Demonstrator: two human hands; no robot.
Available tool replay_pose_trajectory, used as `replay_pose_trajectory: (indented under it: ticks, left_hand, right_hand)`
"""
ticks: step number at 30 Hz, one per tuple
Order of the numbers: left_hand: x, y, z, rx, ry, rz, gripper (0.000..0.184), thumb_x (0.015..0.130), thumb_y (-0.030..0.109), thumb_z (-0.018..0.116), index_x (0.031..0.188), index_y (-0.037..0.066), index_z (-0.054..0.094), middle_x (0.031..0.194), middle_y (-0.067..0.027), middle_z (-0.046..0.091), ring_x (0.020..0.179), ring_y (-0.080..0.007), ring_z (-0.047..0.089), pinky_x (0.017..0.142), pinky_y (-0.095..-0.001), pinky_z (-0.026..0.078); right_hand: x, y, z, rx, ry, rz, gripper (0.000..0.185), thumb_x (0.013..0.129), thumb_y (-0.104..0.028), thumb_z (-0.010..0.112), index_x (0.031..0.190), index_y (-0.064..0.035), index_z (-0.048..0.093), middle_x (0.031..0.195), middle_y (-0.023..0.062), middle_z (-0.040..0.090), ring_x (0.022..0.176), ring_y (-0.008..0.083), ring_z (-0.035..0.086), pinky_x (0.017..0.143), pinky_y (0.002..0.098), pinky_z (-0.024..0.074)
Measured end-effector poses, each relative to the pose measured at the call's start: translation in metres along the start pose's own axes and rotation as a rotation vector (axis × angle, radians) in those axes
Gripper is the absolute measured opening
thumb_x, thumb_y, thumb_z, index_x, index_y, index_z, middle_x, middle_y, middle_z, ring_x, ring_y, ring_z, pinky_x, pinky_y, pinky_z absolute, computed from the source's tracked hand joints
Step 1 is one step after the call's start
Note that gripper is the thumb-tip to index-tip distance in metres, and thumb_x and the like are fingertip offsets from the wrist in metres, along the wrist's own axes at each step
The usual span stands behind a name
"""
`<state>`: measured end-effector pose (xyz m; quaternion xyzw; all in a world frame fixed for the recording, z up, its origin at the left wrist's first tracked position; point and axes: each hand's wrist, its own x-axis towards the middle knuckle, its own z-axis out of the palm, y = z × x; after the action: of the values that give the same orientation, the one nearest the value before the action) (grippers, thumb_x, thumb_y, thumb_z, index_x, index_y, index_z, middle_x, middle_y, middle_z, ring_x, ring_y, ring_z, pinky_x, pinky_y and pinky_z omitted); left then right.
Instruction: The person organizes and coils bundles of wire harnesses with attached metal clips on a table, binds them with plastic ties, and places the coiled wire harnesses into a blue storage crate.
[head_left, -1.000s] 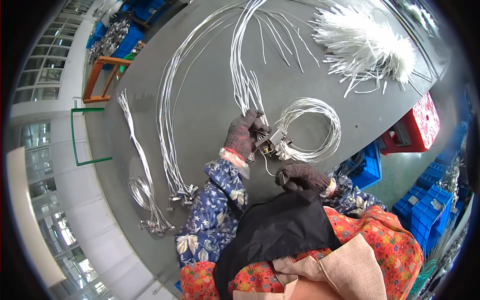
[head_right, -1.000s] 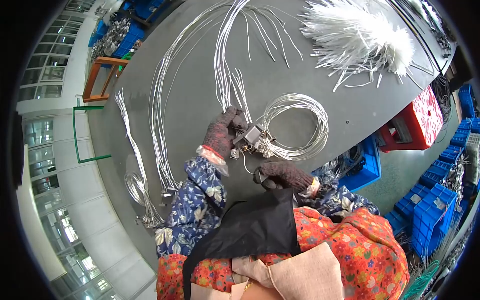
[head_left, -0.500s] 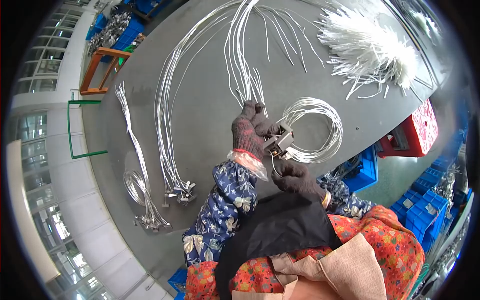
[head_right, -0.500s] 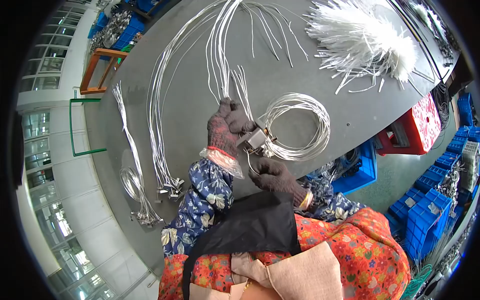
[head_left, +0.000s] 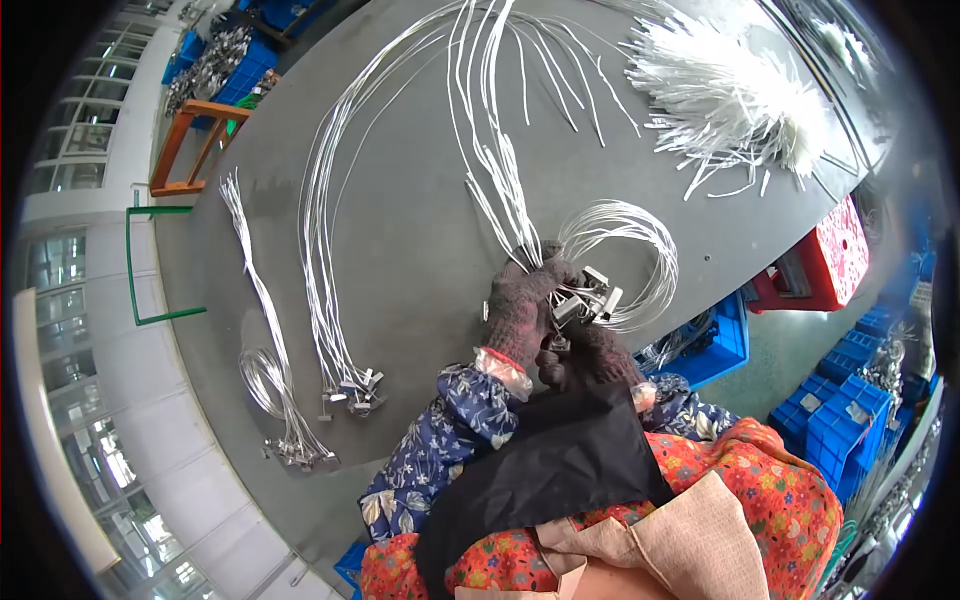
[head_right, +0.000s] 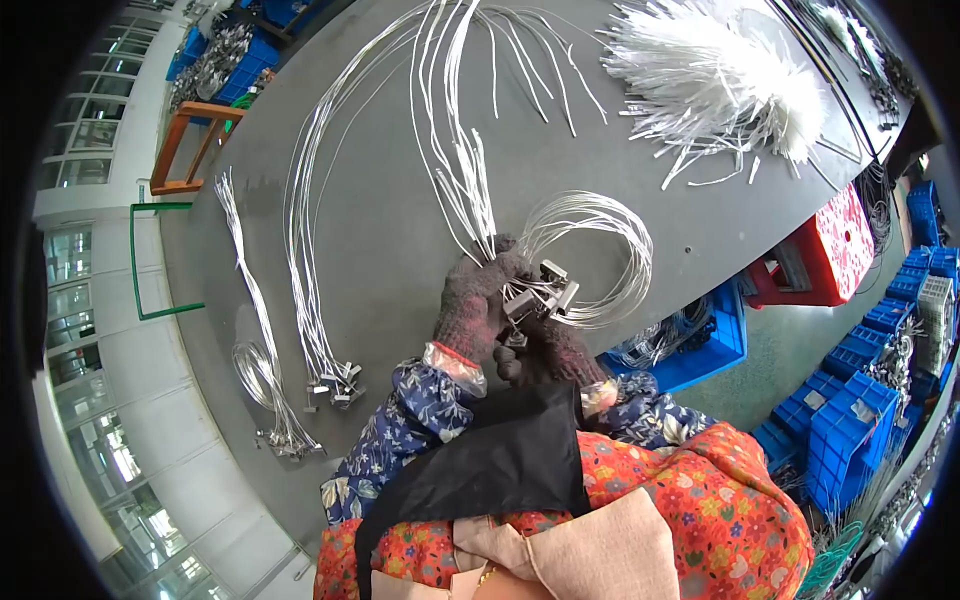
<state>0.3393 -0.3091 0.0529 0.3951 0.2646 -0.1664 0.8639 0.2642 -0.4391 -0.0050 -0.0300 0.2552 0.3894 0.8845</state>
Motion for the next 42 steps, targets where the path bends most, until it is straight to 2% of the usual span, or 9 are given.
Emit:
replay_pose_trajectory:
  ticks: [4,6,10,17,20,24,26,29,42]
  left_hand:
    - [-0.013,0.024,-0.010,-0.007,-0.009,-0.031,0.029,0.092,0.009,0.064,0.118,-0.001,0.054,0.089,-0.0105,0.065,0.078,-0.0217,0.066,0.070,-0.0327,0.057]
    - [-0.021,0.032,-0.018,0.078,-0.009,0.027,0.026,0.093,0.011,0.063,0.116,0.000,0.056,0.086,-0.0102,0.065,0.077,-0.0207,0.066,0.068,-0.0325,0.057]
    - [-0.044,0.061,-0.046,0.206,0.045,0.139,0.039,0.094,0.019,0.063,0.125,-0.004,0.055,0.082,-0.0073,0.063,0.071,-0.0161,0.064,0.066,-0.0284,0.054]
    - [-0.088,0.059,-0.069,0.294,0.135,0.113,0.027,0.093,0.019,0.063,0.107,-0.004,0.061,0.079,-0.0114,0.066,0.070,-0.0194,0.067,0.065,-0.0297,0.056]
    - [-0.101,0.046,-0.075,0.304,0.140,0.071,0.021,0.091,0.014,0.062,0.096,-0.006,0.062,0.080,-0.0121,0.066,0.074,-0.0186,0.066,0.072,-0.0307,0.054]
    - [-0.111,0.035,-0.092,0.303,0.198,0.036,0.022,0.093,0.018,0.062,0.098,-0.004,0.060,0.082,-0.0119,0.066,0.074,-0.0180,0.067,0.066,-0.0301,0.056]
    - [-0.113,0.040,-0.099,0.978,0.255,0.256,0.022,0.093,0.018,0.063,0.100,-0.004,0.061,0.082,-0.0098,0.067,0.074,-0.0162,0.066,0.068,-0.0288,0.056]
    - [-0.110,0.037,-0.094,0.145,0.428,0.190,0.021,0.088,0.018,0.069,0.097,-0.001,0.066,0.081,-0.0040,0.066,0.074,-0.0103,0.061,0.070,-0.0265,0.051]
    - [-0.091,0.061,-0.087,0.259,0.383,0.180,0.022,0.089,0.019,0.066,0.099,0.000,0.067,0.083,-0.0029,0.066,0.071,-0.0106,0.061,0.066,-0.0253,0.050]
  right_hand:
    - [-0.029,-0.017,0.078,-0.100,-0.142,0.184,0.039,0.092,-0.022,0.063,0.124,-0.0013,0.055,0.107,0.0097,0.064,0.098,0.0259,0.063,0.083,0.0387,0.0545]
    - [-0.021,-0.015,0.042,-0.672,-0.133,0.103,0.042,0.088,-0.022,0.065,0.125,-0.0032,0.056,0.112,0.0150,0.062,0.100,0.0236,0.063,0.082,0.0360,0.0527]
    - [-0.011,-0.042,0.066,-1.250,-0.021,0.047,0.035,0.086,-0.020,0.067,0.114,-0.0010,0.062,0.099,0.0112,0.065,0.072,0.0143,0.065,0.060,0.0268,0.0517]
    - [0.062,-0.030,0.126,-1.144,0.073,-0.336,0.026,0.091,-0.023,0.065,0.108,-0.0027,0.064,0.075,0.0008,0.062,0.058,0.0068,0.055,0.050,0.0208,0.0419]
    - [0.108,-0.023,0.120,-0.971,-0.040,-0.021,0.026,0.092,-0.022,0.065,0.108,-0.0024,0.064,0.078,-0.0009,0.062,0.064,0.0053,0.055,0.053,0.0203,0.0419]
    - [0.126,0.002,0.113,-1.053,-0.020,-0.120,0.021,0.091,-0.019,0.066,0.103,-0.0017,0.065,0.076,-0.0037,0.060,0.064,0.0048,0.054,0.057,0.0196,0.0428]
    - [0.116,0.005,0.128,-1.067,0.067,0.003,0.020,0.090,-0.019,0.067,0.101,-0.0025,0.066,0.075,-0.0032,0.061,0.064,0.0053,0.054,0.057,0.0199,0.0428]
    - [0.108,0.018,0.140,-1.181,0.067,-0.020,0.022,0.088,-0.019,0.068,0.104,-0.0039,0.066,0.074,0.0001,0.063,0.057,0.0068,0.054,0.048,0.0228,0.0404]
    - [0.112,0.017,0.134,-1.163,0.086,-0.096,0.020,0.085,-0.014,0.070,0.100,-0.0022,0.065,0.070,0.0026,0.062,0.053,0.0106,0.058,0.046,0.0240,0.0425]
